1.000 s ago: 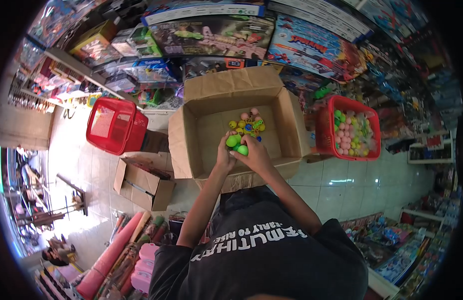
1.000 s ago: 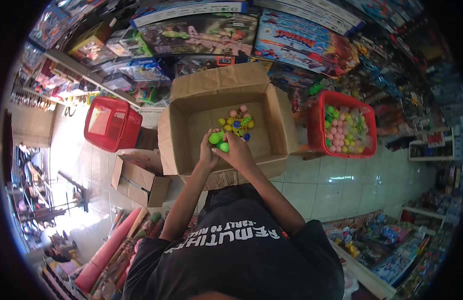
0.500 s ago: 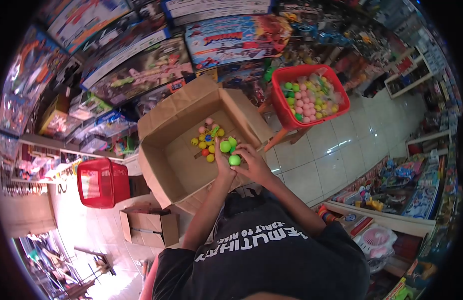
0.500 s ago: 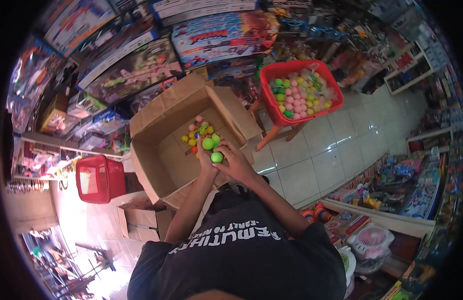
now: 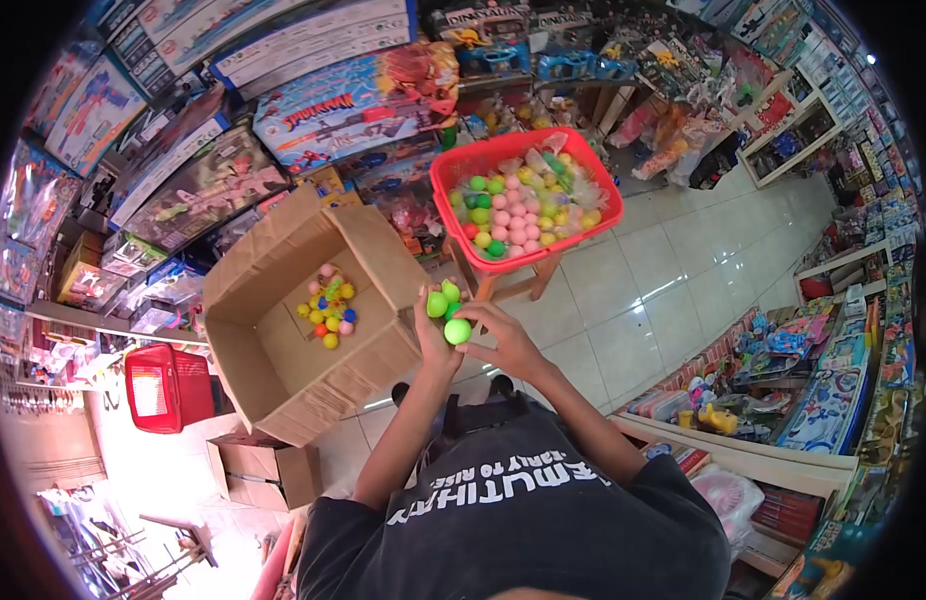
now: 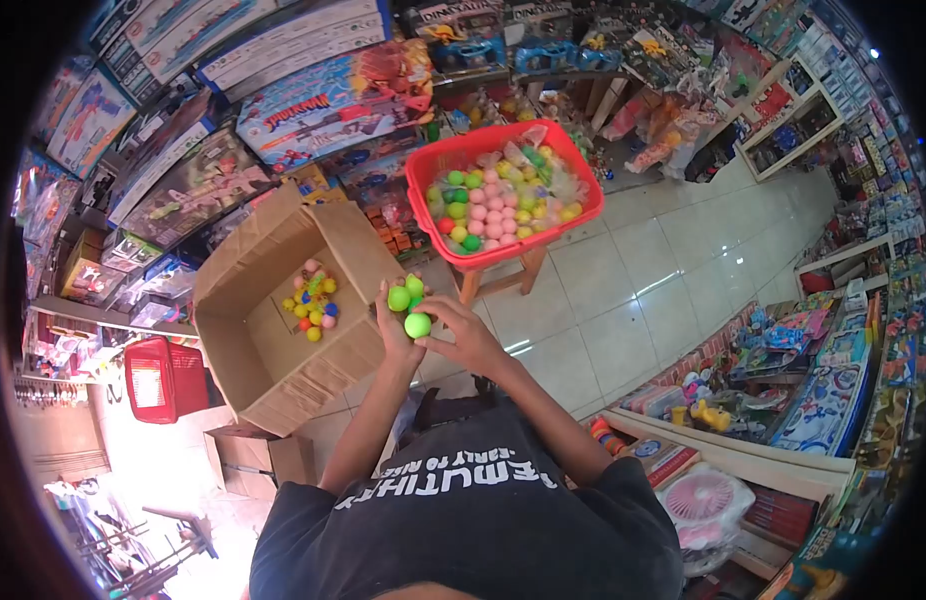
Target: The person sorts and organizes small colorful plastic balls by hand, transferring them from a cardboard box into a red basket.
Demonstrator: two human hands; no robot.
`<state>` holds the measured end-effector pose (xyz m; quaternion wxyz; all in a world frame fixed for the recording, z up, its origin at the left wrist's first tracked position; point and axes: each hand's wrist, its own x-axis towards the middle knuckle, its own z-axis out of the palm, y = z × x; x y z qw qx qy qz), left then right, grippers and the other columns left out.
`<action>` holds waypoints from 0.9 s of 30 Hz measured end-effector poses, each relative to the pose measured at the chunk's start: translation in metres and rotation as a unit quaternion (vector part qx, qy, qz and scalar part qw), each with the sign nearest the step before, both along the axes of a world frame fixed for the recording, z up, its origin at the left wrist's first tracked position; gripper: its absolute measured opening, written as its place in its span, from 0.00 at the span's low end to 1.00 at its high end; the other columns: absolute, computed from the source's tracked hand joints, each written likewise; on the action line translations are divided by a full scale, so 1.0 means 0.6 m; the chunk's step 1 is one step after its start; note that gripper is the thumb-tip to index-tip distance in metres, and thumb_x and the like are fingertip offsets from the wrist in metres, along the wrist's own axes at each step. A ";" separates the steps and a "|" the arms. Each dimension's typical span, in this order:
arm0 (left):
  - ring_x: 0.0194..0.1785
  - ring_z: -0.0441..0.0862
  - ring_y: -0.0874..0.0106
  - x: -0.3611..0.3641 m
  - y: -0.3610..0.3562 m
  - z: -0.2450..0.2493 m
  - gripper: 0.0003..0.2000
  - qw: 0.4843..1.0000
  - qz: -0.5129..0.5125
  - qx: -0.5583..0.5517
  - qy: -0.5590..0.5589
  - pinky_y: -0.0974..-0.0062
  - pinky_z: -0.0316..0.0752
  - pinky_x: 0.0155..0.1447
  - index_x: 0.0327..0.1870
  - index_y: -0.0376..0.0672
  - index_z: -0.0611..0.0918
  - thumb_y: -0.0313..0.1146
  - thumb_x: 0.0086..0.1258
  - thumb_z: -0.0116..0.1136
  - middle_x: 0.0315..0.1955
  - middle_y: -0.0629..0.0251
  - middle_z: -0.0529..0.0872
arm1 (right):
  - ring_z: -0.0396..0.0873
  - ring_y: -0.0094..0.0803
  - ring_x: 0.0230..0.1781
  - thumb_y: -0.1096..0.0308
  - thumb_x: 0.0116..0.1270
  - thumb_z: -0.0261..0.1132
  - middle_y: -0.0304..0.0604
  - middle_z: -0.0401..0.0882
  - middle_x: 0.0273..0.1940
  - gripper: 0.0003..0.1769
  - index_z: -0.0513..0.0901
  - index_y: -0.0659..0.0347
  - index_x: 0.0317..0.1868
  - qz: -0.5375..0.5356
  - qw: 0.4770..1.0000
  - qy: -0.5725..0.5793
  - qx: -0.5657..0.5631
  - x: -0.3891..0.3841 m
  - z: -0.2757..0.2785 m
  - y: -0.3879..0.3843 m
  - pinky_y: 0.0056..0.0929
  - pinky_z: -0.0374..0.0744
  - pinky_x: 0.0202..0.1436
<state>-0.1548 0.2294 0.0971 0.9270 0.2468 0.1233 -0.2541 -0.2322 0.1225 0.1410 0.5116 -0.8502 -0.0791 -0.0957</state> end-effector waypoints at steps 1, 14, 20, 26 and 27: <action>0.42 0.77 0.68 -0.011 -0.013 0.004 0.15 1.000 -0.011 -0.007 -0.009 0.69 0.74 0.46 0.37 0.48 0.72 0.50 0.67 0.48 0.42 0.63 0.78 | 0.73 0.34 0.52 0.69 0.55 0.67 0.44 0.72 0.51 0.23 0.73 0.62 0.52 -0.005 0.999 0.027 0.033 -0.009 0.001 -0.019 0.28 0.72 0.53; 0.41 0.73 0.65 -0.008 -0.099 -0.032 0.20 0.997 -0.043 -0.020 -0.054 0.73 0.69 0.41 0.39 0.48 0.72 0.56 0.69 0.40 0.49 0.61 0.73 | 0.76 0.21 0.41 0.71 0.60 0.64 0.41 0.73 0.46 0.21 0.72 0.62 0.54 -0.071 0.971 0.078 0.216 0.037 -0.081 -0.209 0.20 0.75 0.39; 0.46 0.73 0.64 0.085 -0.117 -0.030 0.16 0.995 -0.020 -0.031 -0.088 0.72 0.69 0.43 0.46 0.47 0.71 0.47 0.65 0.45 0.54 0.57 0.70 | 0.77 0.32 0.38 0.68 0.56 0.66 0.47 0.73 0.45 0.26 0.72 0.62 0.55 -0.019 0.995 0.046 0.088 0.191 -0.149 -0.267 0.26 0.76 0.40; 0.47 0.72 0.64 0.165 -0.121 -0.035 0.18 0.993 0.025 -0.073 -0.087 0.71 0.70 0.43 0.51 0.46 0.69 0.41 0.60 0.47 0.55 0.56 0.69 | 0.76 0.35 0.39 0.67 0.52 0.68 0.46 0.75 0.37 0.23 0.69 0.62 0.46 0.004 0.995 0.098 0.025 0.338 -0.190 -0.266 0.30 0.75 0.40; 0.46 0.72 0.65 0.177 -0.122 -0.035 0.18 0.994 0.042 -0.035 -0.091 0.72 0.70 0.43 0.51 0.46 0.69 0.41 0.62 0.47 0.55 0.57 0.70 | 0.76 0.35 0.36 0.68 0.51 0.68 0.45 0.75 0.36 0.22 0.70 0.64 0.44 0.011 0.996 0.075 -0.046 0.359 -0.203 -0.266 0.31 0.75 0.39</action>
